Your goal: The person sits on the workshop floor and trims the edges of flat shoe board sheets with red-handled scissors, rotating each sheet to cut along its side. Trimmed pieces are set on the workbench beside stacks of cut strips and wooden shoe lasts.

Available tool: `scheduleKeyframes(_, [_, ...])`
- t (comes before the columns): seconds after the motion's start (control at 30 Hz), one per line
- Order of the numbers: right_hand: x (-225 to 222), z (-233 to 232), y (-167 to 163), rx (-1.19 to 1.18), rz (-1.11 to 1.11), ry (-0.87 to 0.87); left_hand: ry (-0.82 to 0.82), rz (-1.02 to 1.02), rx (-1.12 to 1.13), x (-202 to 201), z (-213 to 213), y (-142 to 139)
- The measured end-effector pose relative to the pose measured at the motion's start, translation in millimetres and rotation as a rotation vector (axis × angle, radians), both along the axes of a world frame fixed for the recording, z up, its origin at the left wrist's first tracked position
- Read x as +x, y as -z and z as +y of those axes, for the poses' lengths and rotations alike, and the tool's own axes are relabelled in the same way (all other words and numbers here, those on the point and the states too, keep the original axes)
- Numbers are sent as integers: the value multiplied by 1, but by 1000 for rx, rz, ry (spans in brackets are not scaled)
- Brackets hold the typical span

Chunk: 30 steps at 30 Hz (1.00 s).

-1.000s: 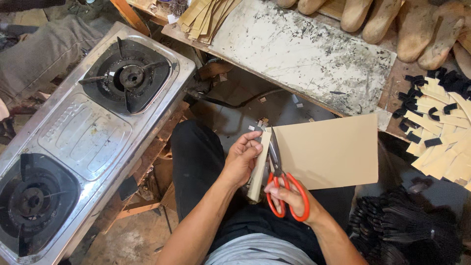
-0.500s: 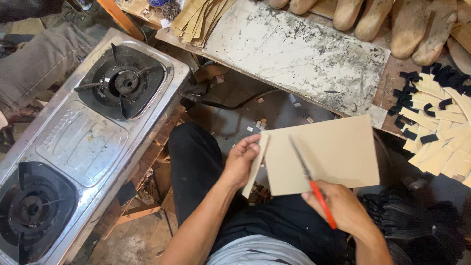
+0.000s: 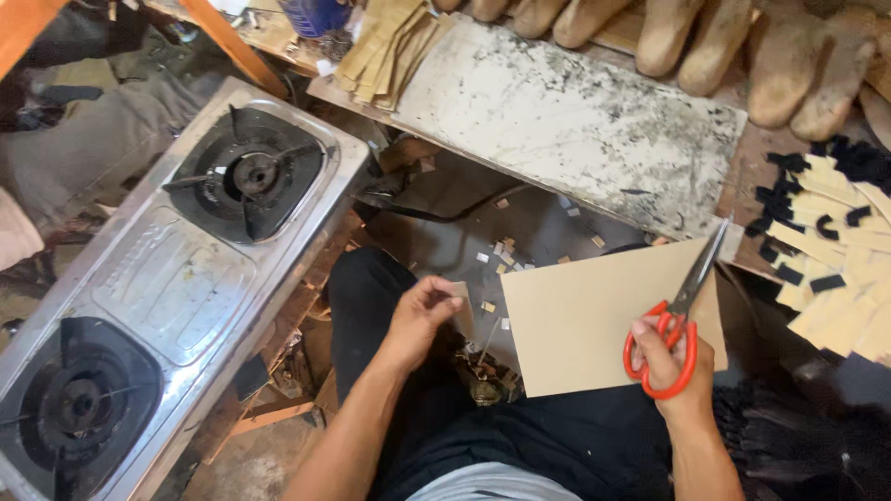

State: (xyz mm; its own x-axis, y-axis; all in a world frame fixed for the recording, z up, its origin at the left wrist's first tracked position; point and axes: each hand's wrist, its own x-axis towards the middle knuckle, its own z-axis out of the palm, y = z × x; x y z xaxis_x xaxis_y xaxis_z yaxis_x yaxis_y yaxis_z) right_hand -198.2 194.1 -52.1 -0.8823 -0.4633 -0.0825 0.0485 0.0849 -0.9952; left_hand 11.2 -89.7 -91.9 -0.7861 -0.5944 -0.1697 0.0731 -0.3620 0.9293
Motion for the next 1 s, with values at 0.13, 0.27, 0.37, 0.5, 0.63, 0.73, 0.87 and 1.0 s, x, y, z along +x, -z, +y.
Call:
scheduleKeyframes(0.13, [14,-8,-10,239,173,38,-82,-44,-523,21,-43,-46])
scheduleKeyframes(0.27, [27,-21,-22,319,272,75,-90,-181,-479,26,-89,-93])
scheduleKeyframes(0.37, [33,-24,-28,313,325,58,-85,-20,-341,21,-116,-110])
scheduleKeyframes(0.5, [36,-25,-29,333,317,62,-37,-12,-458,15,-138,-117])
scheduleKeyframes(0.63, [31,-22,-25,441,494,65,-110,-55,-529,-4,-152,-127])
scheduleKeyframes(0.73, [28,-21,-16,430,513,80,-157,-152,-646,-21,-168,-146])
scheduleKeyframes(0.87, [22,-18,2,406,528,90,-168,-194,-821,-45,-197,-176])
scheduleKeyframes(1.0, [15,-15,31,393,626,174,-226,-112,-824,-82,-237,-188])
